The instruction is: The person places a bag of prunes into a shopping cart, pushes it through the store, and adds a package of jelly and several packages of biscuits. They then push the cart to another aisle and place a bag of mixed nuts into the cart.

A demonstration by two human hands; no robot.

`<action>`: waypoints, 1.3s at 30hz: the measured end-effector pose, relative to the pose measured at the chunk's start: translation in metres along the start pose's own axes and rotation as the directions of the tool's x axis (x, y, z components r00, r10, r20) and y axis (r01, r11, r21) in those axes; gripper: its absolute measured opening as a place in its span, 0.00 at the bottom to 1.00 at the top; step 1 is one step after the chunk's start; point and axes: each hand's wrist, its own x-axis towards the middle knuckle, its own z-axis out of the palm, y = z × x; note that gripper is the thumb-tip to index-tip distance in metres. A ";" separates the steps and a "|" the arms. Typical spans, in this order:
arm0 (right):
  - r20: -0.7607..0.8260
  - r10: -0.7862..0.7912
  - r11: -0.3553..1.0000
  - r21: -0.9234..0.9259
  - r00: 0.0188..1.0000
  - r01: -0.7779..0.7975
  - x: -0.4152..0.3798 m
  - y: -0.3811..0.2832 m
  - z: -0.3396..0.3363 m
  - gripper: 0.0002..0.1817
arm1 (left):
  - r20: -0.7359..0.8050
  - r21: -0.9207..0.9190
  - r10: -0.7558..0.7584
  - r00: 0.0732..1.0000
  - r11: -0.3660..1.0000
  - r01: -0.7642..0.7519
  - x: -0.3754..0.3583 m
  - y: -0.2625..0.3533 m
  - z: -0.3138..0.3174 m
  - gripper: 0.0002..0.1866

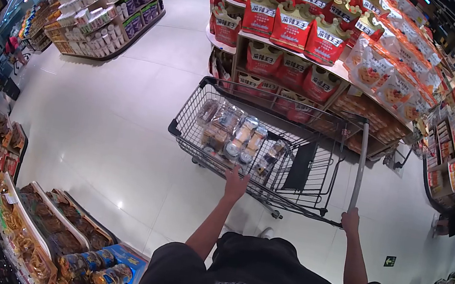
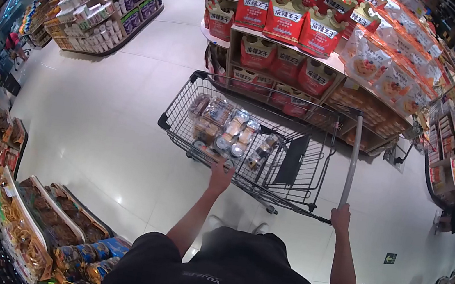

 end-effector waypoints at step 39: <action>0.809 -0.510 -0.361 0.109 -0.293 0.926 -0.033 -0.835 0.353 0.12 | -0.351 0.608 -0.484 0.802 0.533 0.588 0.159 -0.003 -0.466 0.15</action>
